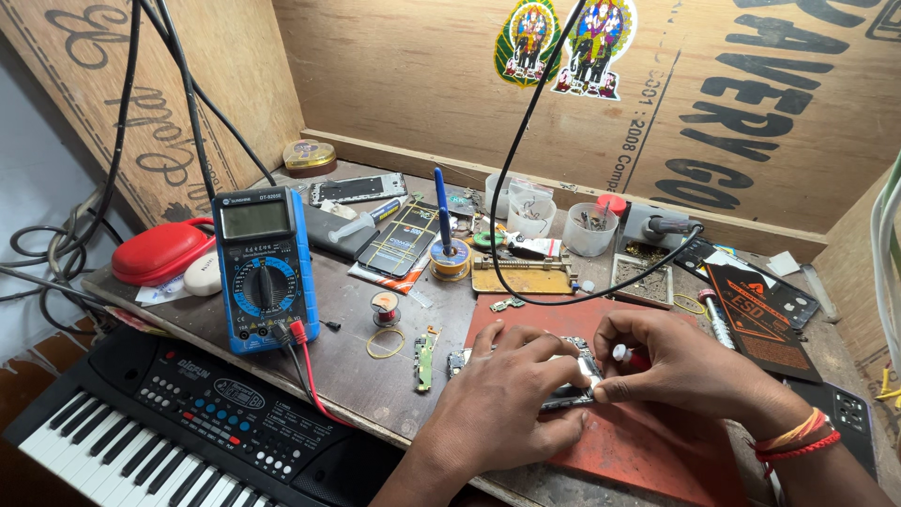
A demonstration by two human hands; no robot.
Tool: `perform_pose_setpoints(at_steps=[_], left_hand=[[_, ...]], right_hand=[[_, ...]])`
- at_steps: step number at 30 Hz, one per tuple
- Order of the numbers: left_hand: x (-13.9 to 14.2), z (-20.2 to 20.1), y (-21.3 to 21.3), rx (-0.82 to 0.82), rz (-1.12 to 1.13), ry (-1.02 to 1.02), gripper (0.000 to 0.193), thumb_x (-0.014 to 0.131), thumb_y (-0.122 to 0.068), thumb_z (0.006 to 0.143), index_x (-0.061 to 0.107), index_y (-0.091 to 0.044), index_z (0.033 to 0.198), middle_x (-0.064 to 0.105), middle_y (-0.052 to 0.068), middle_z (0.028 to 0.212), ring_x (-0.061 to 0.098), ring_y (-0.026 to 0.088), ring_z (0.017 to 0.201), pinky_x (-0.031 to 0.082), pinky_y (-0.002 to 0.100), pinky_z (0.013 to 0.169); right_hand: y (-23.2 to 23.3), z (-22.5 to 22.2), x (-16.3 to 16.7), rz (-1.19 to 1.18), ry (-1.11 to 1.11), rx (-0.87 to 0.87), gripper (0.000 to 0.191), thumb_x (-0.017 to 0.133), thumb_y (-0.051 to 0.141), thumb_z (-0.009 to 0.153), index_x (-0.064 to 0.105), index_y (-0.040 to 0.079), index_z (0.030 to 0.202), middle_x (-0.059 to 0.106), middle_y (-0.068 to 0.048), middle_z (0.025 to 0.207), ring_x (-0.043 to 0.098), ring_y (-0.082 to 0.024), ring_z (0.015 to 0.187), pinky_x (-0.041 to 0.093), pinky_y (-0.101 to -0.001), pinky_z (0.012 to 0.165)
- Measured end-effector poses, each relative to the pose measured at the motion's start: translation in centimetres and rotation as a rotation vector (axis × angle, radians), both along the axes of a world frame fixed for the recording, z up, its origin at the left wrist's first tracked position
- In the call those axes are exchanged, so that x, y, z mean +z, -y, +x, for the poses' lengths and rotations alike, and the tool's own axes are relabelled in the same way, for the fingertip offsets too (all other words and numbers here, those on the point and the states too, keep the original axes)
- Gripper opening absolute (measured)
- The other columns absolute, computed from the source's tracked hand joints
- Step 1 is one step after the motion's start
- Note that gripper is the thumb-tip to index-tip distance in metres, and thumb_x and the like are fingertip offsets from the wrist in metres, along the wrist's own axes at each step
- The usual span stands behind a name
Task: The person repairs a disassembled smartphone on a workbench, holding the phone frame steady with one hand while using a red-handled screwdriver to work on the internal components, occasionally repositioning the device and handling small parts and a soldering iron.
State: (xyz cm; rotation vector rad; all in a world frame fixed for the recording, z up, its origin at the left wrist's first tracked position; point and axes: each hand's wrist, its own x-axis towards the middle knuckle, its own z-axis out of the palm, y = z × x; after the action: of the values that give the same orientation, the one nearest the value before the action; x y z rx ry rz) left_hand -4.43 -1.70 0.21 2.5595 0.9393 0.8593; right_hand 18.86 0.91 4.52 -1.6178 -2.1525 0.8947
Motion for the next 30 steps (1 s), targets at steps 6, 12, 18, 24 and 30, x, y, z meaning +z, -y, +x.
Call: perform_pose_setpoints(at_steps=[6, 12, 18, 24, 30], left_hand=[[0.0, 0.0, 0.1, 0.007, -0.004, -0.004, 0.037, 0.072, -0.034, 0.079, 0.075, -0.020, 0.113, 0.067, 0.004, 0.128, 0.054, 0.028, 0.129, 0.026, 0.057, 0.119], [-0.1, 0.0, 0.0, 0.006, 0.005, -0.015, 0.037, 0.073, -0.035, 0.081, 0.074, -0.018, 0.113, 0.066, 0.005, 0.130, 0.053, 0.028, 0.131, 0.024, 0.058, 0.119], [-0.2, 0.1, 0.0, 0.011, 0.006, -0.006, 0.038, 0.073, -0.036, 0.081, 0.073, -0.017, 0.114, 0.066, 0.005, 0.130, 0.053, 0.028, 0.131, 0.024, 0.060, 0.119], [-0.2, 0.1, 0.0, 0.009, 0.011, -0.002, 0.037, 0.073, -0.036, 0.082, 0.073, -0.017, 0.113, 0.066, 0.005, 0.129, 0.053, 0.028, 0.132, 0.023, 0.062, 0.119], [-0.1, 0.1, 0.0, 0.008, 0.003, -0.013, 0.035, 0.073, -0.036, 0.082, 0.074, -0.018, 0.112, 0.067, 0.004, 0.129, 0.052, 0.028, 0.131, 0.024, 0.061, 0.119]], right_hand=[[-0.4, 0.7, -0.3, -0.063, -0.093, 0.041, 0.028, 0.090, 0.023, 0.076, 0.070, 0.009, 0.090, 0.063, 0.001, 0.073, 0.053, -0.009, 0.069, 0.047, -0.0292, 0.061], [-0.6, 1.2, -0.5, -0.059, -0.145, 0.093, 0.023, 0.085, 0.015, 0.077, 0.068, 0.008, 0.091, 0.065, 0.001, 0.074, 0.054, -0.008, 0.070, 0.049, -0.0287, 0.063], [-0.4, 0.6, -0.3, -0.036, -0.063, 0.018, 0.025, 0.088, 0.022, 0.078, 0.069, 0.010, 0.090, 0.071, 0.001, 0.074, 0.059, -0.008, 0.070, 0.052, -0.0284, 0.065], [-0.2, 0.1, 0.0, -0.011, -0.030, 0.009, 0.028, 0.090, 0.024, 0.075, 0.071, 0.010, 0.090, 0.070, 0.001, 0.075, 0.060, -0.009, 0.072, 0.053, -0.0294, 0.066], [-0.2, 0.2, 0.1, 0.006, -0.027, 0.026, 0.030, 0.092, 0.024, 0.072, 0.071, 0.011, 0.090, 0.070, 0.002, 0.077, 0.061, -0.008, 0.074, 0.054, -0.0289, 0.069]])
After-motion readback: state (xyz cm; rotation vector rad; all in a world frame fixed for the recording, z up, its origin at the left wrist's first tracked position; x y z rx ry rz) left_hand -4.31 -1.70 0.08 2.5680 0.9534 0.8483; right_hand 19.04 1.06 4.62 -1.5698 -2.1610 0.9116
